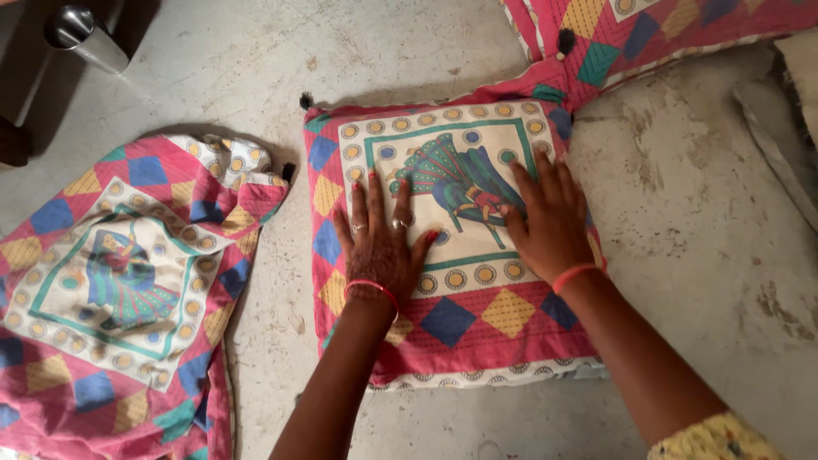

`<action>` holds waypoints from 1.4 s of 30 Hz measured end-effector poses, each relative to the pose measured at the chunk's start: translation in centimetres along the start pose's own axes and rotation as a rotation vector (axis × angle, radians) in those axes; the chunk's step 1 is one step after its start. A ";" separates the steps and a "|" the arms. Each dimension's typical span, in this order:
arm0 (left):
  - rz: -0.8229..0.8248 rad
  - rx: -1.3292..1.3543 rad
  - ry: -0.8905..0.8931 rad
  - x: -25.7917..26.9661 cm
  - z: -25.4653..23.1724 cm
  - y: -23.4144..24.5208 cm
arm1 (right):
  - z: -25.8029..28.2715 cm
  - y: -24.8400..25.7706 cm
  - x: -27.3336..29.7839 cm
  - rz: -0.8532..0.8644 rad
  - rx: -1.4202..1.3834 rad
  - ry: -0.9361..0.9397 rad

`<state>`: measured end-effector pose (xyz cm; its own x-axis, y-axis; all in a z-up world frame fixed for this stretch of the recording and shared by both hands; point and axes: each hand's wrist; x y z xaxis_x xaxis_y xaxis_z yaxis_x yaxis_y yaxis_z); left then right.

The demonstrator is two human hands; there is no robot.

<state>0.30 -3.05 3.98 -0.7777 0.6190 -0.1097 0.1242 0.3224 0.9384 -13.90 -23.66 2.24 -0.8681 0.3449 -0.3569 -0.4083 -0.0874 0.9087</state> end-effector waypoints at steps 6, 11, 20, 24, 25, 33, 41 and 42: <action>0.022 -0.026 -0.008 2.8 0.2 0.4 | 2.7 1.4 3.6 0.081 -0.069 -0.096; 0.026 -0.047 -0.008 2.2 0.5 -0.1 | 2.5 -0.1 2.8 0.097 -0.021 -0.107; 0.062 -0.096 0.012 -1.3 0.8 -0.4 | 0.2 -3.0 -0.6 0.074 -0.004 -0.066; 0.097 -0.103 0.042 -2.7 1.0 -0.2 | -0.3 -3.4 -2.3 0.074 -0.020 -0.071; 0.101 -0.099 0.046 -2.7 0.9 -0.2 | -0.4 -3.2 -2.2 0.068 -0.038 -0.061; 0.070 -0.120 0.033 2.0 0.3 -0.9 | 1.0 0.9 2.2 0.003 -0.174 0.050; 0.139 -0.013 -0.097 6.0 -4.1 0.2 | 2.7 4.2 5.9 -0.086 -0.305 0.029; 0.168 -0.009 -0.135 6.6 -4.9 0.7 | 2.7 4.6 6.3 -0.106 -0.344 0.044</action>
<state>-7.73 -2.24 5.56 -0.6566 0.7542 0.0059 0.2391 0.2008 0.9500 -20.51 -19.31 4.76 -0.8242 0.3294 -0.4606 -0.5611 -0.3654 0.7427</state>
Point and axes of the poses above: each hand's wrist, its own x-axis away from the middle knuckle, its own y-axis out of the back of the hand, z = x × y, and after that the axes turned 7 degrees about y, right-handed
